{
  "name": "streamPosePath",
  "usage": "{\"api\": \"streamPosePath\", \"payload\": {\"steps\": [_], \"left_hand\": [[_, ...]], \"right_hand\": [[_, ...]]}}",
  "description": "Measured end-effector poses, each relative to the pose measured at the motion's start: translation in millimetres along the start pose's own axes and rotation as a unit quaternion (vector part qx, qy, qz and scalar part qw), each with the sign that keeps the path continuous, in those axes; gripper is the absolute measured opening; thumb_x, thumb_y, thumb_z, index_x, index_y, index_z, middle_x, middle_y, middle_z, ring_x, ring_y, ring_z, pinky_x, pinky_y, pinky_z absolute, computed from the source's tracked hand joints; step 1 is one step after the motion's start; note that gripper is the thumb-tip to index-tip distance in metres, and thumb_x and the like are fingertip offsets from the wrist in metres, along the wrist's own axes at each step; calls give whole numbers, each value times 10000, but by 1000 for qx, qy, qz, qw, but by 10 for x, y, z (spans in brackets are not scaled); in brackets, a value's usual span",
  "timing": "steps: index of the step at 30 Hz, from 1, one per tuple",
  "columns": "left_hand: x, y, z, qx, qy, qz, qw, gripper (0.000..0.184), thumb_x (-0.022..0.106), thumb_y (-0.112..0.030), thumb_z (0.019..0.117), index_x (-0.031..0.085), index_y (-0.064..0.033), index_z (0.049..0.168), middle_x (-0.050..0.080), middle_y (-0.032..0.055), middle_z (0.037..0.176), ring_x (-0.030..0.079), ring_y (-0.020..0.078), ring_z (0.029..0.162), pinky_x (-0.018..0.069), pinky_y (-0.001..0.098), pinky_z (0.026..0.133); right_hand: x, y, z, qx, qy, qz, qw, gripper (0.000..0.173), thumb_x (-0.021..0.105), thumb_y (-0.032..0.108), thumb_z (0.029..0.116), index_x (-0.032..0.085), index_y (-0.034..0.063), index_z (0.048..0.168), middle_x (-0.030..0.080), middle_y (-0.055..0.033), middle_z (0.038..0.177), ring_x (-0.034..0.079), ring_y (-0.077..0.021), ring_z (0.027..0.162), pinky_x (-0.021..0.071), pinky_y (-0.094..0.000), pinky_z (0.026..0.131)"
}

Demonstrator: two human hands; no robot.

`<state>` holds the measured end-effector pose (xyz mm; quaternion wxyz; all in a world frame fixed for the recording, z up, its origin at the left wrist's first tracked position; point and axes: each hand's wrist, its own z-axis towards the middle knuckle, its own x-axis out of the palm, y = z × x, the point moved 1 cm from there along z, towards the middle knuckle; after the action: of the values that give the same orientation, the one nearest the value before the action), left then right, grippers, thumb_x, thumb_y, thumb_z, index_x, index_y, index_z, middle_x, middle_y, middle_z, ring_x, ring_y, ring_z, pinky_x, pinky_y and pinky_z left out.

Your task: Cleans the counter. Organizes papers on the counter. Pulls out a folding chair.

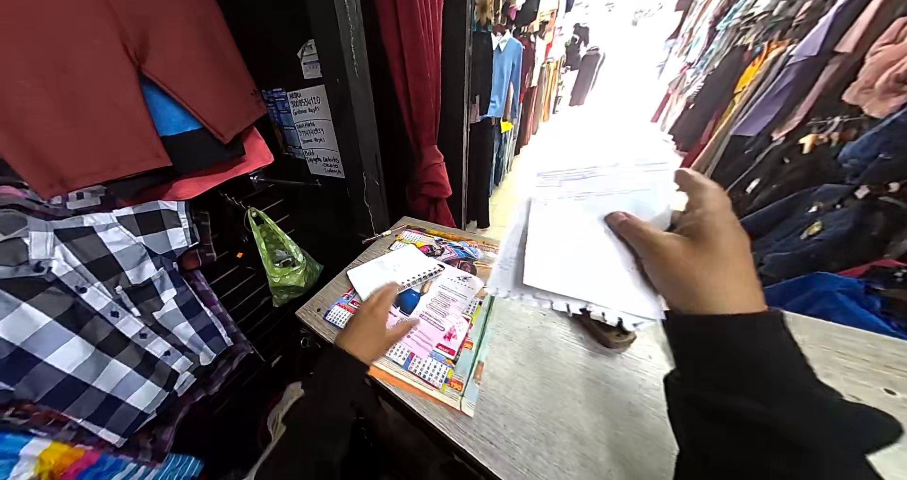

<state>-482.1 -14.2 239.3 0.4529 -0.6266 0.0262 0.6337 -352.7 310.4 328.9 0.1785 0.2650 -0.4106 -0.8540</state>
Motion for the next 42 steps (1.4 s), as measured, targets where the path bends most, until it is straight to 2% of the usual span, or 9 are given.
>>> {"api": "streamPosePath", "payload": {"steps": [5, 11, 19, 22, 25, 27, 30, 34, 42], "left_hand": [[34, 488, 636, -96, 117, 188, 971, 688, 574, -385, 1040, 352, 1, 1565, 343, 323, 1579, 356, 456, 1475, 325, 565, 1199], [12, -34, 747, -72, 225, 352, 906, 572, 429, -27, 1071, 239, -68, 1609, 480, 373, 1427, 515, 572, 1281, 489, 665, 959], [-386, -311, 1010, 79, -143, 365, 916, 425, 539, 55, 984, 518, 72, 1408, 688, 287, 1098, 674, 473, 1054, 562, 560, 792], [-60, -628, 845, 131, -122, 300, 937, 405, 553, -4, 995, 537, 96, 1387, 681, 301, 1097, 664, 472, 1064, 560, 556, 839], [660, -562, 518, 222, -100, 260, 934, 404, 636, -17, 942, 607, 90, 1331, 714, 230, 933, 728, 375, 868, 605, 457, 682], [937, -422, 305, 248, -55, 200, 946, 360, 606, -4, 960, 635, 53, 1314, 735, 197, 1061, 740, 329, 977, 613, 435, 821], [837, -268, -177, 169, -122, 135, 969, 314, 615, 17, 929, 725, -30, 1219, 703, 149, 1276, 686, 297, 1183, 535, 506, 1029], [435, 57, -669, -146, -138, 114, 973, 559, 529, -267, 1035, 488, 104, 1451, 411, 327, 1543, 379, 489, 1455, 225, 689, 1183], [23, 815, -326, -225, 3, 144, 964, 652, 415, -370, 1099, 268, 36, 1588, 211, 245, 1670, 176, 373, 1566, 141, 574, 1252]], "right_hand": [[786, -316, -156, 110, 108, 77, 985, 659, 608, 173, 1019, 286, 188, 1594, 669, -251, 1074, 684, -330, 796, 569, -552, 730], [1154, -752, -330, 124, 192, -24, 973, 468, 612, 24, 979, 545, 88, 1438, 657, -316, 1164, 658, -480, 1007, 478, -682, 874], [1524, -748, -443, 89, 162, 11, 983, 489, 584, 61, 1005, 438, 31, 1471, 671, -292, 1107, 688, -433, 930, 527, -634, 825], [1655, -722, -503, 110, 208, 57, 970, 531, 457, 210, 1096, 278, 72, 1576, 680, -240, 1051, 702, -328, 822, 574, -531, 765], [1578, -831, -495, 37, 201, -11, 979, 495, 389, 180, 1110, 288, 7, 1563, 703, -217, 1002, 712, -317, 815, 574, -522, 764], [1475, -938, -433, -20, 195, -64, 979, 440, 429, 106, 1082, 413, -52, 1492, 620, -299, 1292, 642, -453, 1147, 487, -621, 985], [1432, -1098, -457, -49, 186, -124, 973, 367, 490, 117, 1060, 559, -84, 1360, 518, -355, 1402, 516, -537, 1288, 397, -664, 1073], [1491, -958, -751, -20, 267, -247, 931, 713, 423, 416, 1080, 304, -118, 1535, 338, -401, 1537, 381, -534, 1425, 291, -650, 1161], [1878, -757, -930, -114, 288, -230, 923, 734, 411, 425, 1071, 301, -141, 1525, 354, -380, 1542, 353, -498, 1459, 267, -617, 1191]]}}
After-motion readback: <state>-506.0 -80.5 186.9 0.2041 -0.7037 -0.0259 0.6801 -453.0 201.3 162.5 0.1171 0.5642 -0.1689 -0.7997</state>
